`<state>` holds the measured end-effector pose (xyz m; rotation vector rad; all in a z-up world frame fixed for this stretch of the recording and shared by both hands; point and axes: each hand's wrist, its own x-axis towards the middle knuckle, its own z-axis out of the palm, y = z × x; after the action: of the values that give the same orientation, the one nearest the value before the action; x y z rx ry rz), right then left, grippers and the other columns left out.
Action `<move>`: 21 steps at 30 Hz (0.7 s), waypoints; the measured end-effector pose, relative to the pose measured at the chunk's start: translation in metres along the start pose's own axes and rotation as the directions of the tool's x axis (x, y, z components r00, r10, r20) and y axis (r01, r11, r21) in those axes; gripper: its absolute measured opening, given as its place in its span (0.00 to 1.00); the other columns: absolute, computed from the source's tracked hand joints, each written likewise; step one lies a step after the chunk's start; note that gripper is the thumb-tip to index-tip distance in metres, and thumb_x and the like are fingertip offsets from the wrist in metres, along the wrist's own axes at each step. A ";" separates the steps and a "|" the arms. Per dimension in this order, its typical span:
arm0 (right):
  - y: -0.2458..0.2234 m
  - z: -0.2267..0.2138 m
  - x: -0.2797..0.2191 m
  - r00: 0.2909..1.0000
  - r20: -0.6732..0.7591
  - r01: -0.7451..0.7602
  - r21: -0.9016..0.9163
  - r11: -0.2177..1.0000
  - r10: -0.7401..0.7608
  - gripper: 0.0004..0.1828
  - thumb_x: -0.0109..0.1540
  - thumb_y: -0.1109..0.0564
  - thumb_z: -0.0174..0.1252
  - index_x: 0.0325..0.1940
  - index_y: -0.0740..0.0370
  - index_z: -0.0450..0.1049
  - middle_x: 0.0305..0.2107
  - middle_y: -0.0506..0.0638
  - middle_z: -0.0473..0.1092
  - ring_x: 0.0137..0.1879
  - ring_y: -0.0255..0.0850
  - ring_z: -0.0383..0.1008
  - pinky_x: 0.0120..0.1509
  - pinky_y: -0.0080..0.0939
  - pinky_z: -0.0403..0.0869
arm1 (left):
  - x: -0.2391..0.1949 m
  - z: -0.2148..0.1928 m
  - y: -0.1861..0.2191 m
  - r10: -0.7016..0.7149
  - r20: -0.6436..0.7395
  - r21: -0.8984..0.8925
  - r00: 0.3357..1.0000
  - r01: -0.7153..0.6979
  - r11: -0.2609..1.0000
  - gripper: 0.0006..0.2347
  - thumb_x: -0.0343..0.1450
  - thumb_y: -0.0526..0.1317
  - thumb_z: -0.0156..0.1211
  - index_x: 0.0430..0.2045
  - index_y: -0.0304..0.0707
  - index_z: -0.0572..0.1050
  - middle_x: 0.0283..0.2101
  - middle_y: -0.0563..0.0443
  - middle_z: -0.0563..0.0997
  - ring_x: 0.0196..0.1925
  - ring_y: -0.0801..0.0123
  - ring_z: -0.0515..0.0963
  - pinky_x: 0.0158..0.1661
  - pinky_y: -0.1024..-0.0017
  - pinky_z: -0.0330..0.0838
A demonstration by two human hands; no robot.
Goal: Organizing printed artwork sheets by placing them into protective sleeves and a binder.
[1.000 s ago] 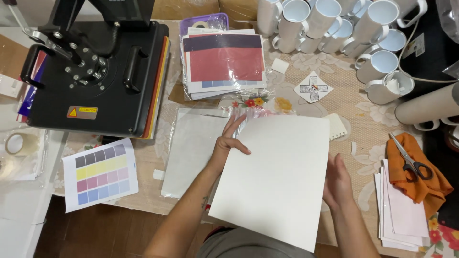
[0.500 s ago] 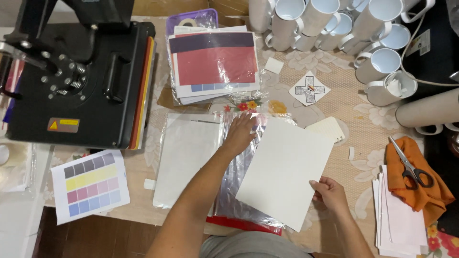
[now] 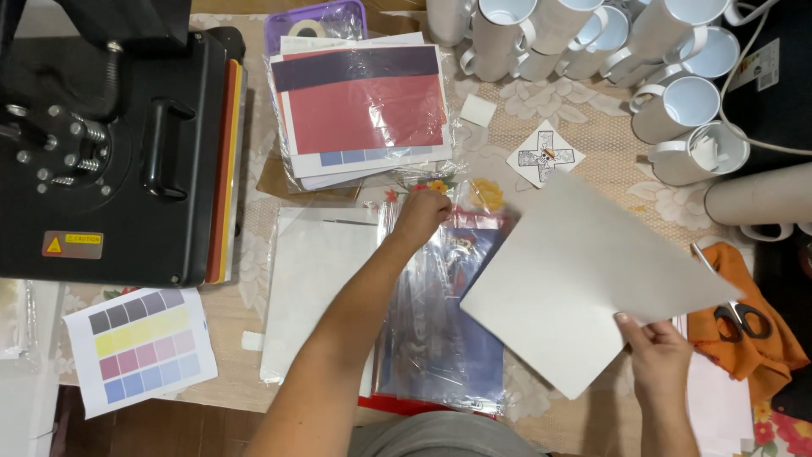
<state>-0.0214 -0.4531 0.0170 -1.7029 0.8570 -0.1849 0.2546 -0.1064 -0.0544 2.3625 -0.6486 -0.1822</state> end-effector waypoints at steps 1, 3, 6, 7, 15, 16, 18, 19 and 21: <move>-0.007 0.001 0.005 1.000 0.000 0.001 -0.004 1.000 -0.001 0.14 0.65 0.59 0.66 0.28 0.58 0.68 0.19 0.39 0.58 0.29 0.28 0.59 0.37 0.31 0.65 | -0.003 -0.005 0.004 -0.001 -0.001 -0.004 1.000 0.001 1.000 0.05 0.62 0.29 0.66 0.14 0.38 0.78 0.22 0.53 0.81 0.29 0.63 0.77 0.34 0.64 0.68; -0.020 0.006 0.014 0.991 -0.091 -0.073 0.263 0.962 0.101 0.20 0.69 0.58 0.63 0.28 0.49 0.61 0.19 0.35 0.55 0.31 0.25 0.62 0.38 0.29 0.67 | -0.005 -0.017 0.010 0.007 0.048 -0.046 0.999 -0.004 0.999 0.10 0.62 0.27 0.60 0.11 0.39 0.69 0.17 0.53 0.76 0.24 0.65 0.75 0.27 0.66 0.65; -0.042 0.042 0.034 0.987 -0.101 -0.064 0.480 0.875 0.127 0.05 0.68 0.57 0.62 0.45 0.51 0.71 0.27 0.36 0.69 0.29 0.23 0.66 0.30 0.23 0.64 | -0.010 -0.011 0.001 0.174 0.066 0.128 0.982 -0.182 0.975 0.09 0.67 0.31 0.60 0.14 0.39 0.73 0.20 0.46 0.79 0.23 0.54 0.76 0.27 0.59 0.63; -0.059 0.062 0.037 0.987 -0.097 -0.068 0.479 0.875 0.130 0.05 0.68 0.57 0.62 0.45 0.51 0.71 0.27 0.36 0.69 0.29 0.23 0.66 0.30 0.23 0.64 | -0.014 -0.013 0.005 0.170 0.067 0.129 0.983 -0.178 0.976 0.09 0.67 0.31 0.60 0.14 0.39 0.73 0.20 0.46 0.79 0.23 0.54 0.76 0.27 0.59 0.63; -0.067 0.189 0.105 0.988 -0.150 0.087 0.718 0.691 0.030 0.10 0.67 0.60 0.59 0.52 0.60 0.70 0.36 0.51 0.77 0.36 0.41 0.84 0.36 0.39 0.87 | -0.028 -0.007 -0.008 0.270 0.084 0.095 0.959 -0.278 0.956 0.06 0.71 0.42 0.57 0.37 0.43 0.73 0.36 0.49 0.75 0.46 0.54 0.78 0.47 0.58 0.72; -0.071 0.196 0.105 0.989 -0.146 0.083 0.716 0.693 0.031 0.10 0.67 0.60 0.59 0.52 0.60 0.70 0.36 0.51 0.77 0.36 0.41 0.84 0.36 0.39 0.87 | -0.028 0.003 -0.016 0.265 0.083 0.095 0.961 -0.273 0.957 0.06 0.71 0.42 0.57 0.37 0.43 0.73 0.36 0.49 0.75 0.46 0.54 0.78 0.47 0.58 0.72; -0.080 0.211 0.107 0.983 -0.181 0.116 0.736 0.667 0.029 0.10 0.67 0.60 0.60 0.51 0.59 0.69 0.37 0.51 0.77 0.36 0.43 0.84 0.34 0.39 0.87 | -0.024 0.021 -0.033 0.240 0.019 0.061 0.971 -0.240 0.969 0.04 0.73 0.42 0.54 0.36 0.45 0.72 0.34 0.52 0.75 0.45 0.56 0.79 0.48 0.61 0.73; -0.078 0.215 0.114 0.984 -0.178 0.115 0.736 0.667 0.027 0.10 0.67 0.60 0.60 0.51 0.59 0.69 0.37 0.51 0.77 0.36 0.43 0.84 0.34 0.39 0.87 | -0.025 0.026 -0.034 0.238 0.015 0.062 0.971 -0.238 0.969 0.04 0.73 0.42 0.54 0.36 0.45 0.72 0.34 0.52 0.75 0.45 0.56 0.79 0.48 0.61 0.73; -0.071 0.221 0.127 0.983 -0.185 0.126 0.728 0.674 0.016 0.10 0.67 0.60 0.60 0.51 0.59 0.68 0.37 0.51 0.77 0.37 0.43 0.84 0.37 0.43 0.88 | -0.027 0.037 -0.037 0.211 0.017 0.165 0.977 -0.211 0.963 0.02 0.72 0.39 0.52 0.32 0.47 0.73 0.29 0.54 0.76 0.40 0.59 0.81 0.43 0.64 0.74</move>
<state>0.2197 -0.3549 -0.0307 -0.9384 0.7133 -0.6495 0.2355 -0.0902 -0.1078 2.4296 -0.9419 -0.0338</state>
